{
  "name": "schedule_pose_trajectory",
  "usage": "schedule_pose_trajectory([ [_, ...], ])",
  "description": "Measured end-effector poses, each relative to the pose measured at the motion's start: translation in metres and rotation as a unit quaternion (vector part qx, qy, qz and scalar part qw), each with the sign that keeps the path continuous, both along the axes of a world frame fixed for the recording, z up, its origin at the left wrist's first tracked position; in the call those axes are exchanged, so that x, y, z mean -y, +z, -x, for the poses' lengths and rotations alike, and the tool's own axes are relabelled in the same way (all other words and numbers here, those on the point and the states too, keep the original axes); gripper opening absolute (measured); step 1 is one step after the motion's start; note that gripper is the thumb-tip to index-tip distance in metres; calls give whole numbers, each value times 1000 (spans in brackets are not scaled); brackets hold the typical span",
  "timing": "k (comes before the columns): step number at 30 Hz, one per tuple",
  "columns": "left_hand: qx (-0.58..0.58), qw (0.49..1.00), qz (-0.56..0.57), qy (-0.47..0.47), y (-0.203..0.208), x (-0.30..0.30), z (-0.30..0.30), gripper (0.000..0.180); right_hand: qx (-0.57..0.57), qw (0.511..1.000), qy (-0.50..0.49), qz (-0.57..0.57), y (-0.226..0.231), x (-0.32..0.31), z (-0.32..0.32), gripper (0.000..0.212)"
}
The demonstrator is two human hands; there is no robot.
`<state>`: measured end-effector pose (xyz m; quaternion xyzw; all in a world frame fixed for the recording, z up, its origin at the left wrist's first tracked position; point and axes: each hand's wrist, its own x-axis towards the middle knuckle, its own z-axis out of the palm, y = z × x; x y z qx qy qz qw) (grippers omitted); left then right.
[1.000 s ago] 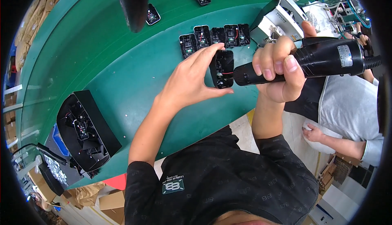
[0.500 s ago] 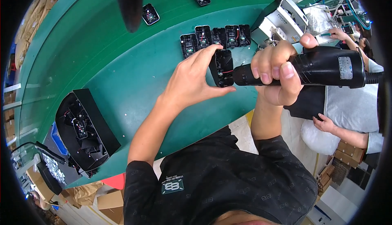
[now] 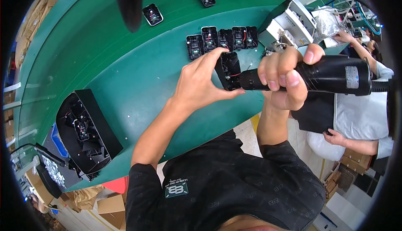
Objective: The person fastens internal components inside plastic electronic housings using an electric screwdriver on an assembly line.
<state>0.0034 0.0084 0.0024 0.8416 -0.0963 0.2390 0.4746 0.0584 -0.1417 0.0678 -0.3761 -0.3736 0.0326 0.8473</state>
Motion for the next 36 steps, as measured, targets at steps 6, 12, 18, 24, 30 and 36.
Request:
schedule_pose_trajectory([
  [6,-69,997,27,-9,-6,1,4,84,-14,999,5,-49,-9,4,-3,47],
  [12,-62,988,-84,113,17,-33,60,75,-82,990,-7,-118,-13,16,4,69],
  [18,-130,876,-158,438,57,-141,161,68,-36,984,-174,18,-27,50,-11,59],
  [24,-186,782,-269,530,33,-202,249,65,-115,951,-261,123,-71,62,-17,60],
  [30,-237,804,-236,491,16,-195,243,72,-156,919,-330,149,-64,81,-21,55],
  [36,-165,889,-268,333,52,-161,104,69,-173,911,-369,61,-57,107,-24,55],
])
